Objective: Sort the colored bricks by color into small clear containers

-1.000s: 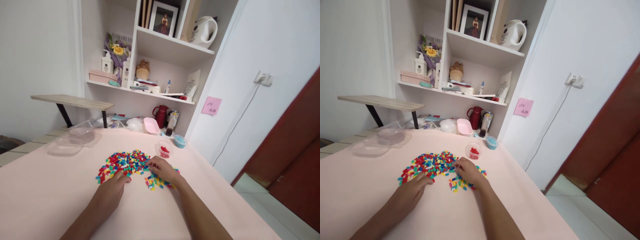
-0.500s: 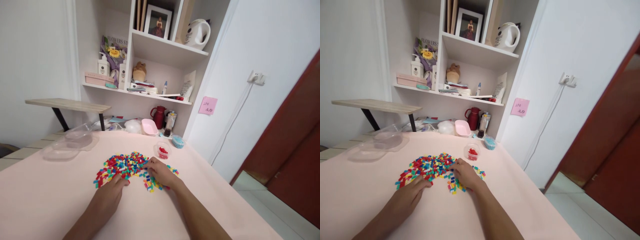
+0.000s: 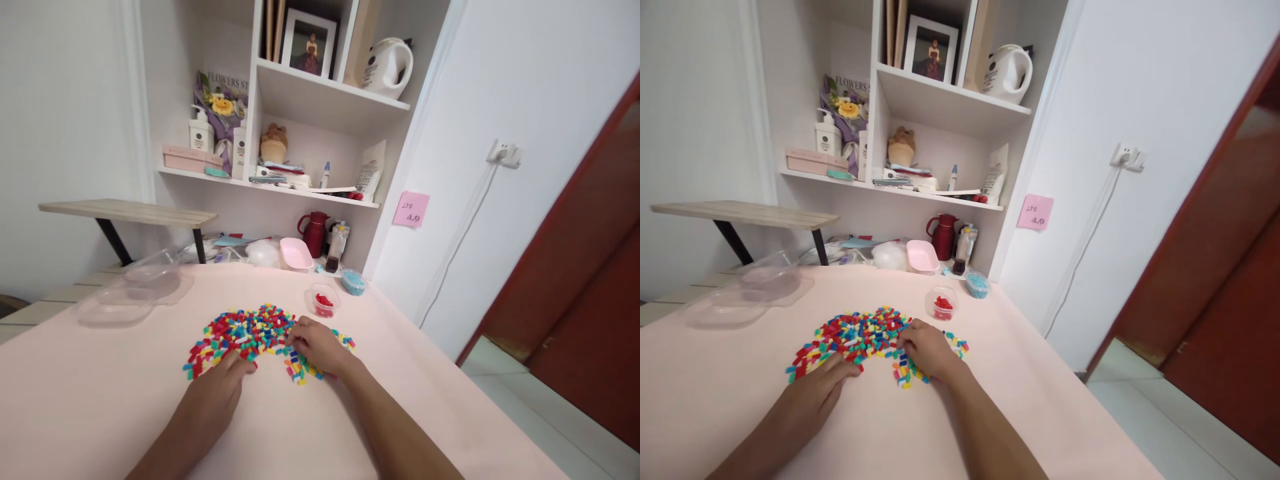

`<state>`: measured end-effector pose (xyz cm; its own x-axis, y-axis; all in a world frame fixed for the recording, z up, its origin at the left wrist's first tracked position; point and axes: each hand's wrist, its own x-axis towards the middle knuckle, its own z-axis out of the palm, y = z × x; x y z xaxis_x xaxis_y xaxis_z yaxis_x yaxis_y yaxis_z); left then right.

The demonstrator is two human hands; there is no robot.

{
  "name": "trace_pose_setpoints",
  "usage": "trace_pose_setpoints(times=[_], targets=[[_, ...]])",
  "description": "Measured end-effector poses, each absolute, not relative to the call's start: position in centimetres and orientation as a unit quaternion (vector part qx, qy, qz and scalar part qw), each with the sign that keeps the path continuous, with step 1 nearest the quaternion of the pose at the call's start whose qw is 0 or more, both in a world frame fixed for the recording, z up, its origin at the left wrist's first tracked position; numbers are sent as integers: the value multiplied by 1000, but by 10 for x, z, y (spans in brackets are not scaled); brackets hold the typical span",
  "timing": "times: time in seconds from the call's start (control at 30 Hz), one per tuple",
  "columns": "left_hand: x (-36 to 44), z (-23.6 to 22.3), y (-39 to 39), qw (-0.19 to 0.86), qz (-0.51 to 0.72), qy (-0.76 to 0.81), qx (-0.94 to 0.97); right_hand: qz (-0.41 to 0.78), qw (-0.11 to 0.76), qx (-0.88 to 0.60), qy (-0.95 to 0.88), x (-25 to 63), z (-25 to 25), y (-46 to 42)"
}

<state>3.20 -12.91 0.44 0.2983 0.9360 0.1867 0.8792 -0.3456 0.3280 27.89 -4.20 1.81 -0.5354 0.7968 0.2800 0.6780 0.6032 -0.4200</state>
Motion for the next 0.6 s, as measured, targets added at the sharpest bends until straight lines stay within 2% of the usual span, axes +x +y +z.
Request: trace_pose_setpoints(times=[0.23,0.37,0.6], targets=[[31,3,-128,76,175,562,805,147,246,-382,-879,279,22,-44],[31,2,-128,77,174,561,805,152,224,-341,-900,275,21,-46],[32,4,-131,75,160,567,805,127,258,-432,-855,279,18,-42]])
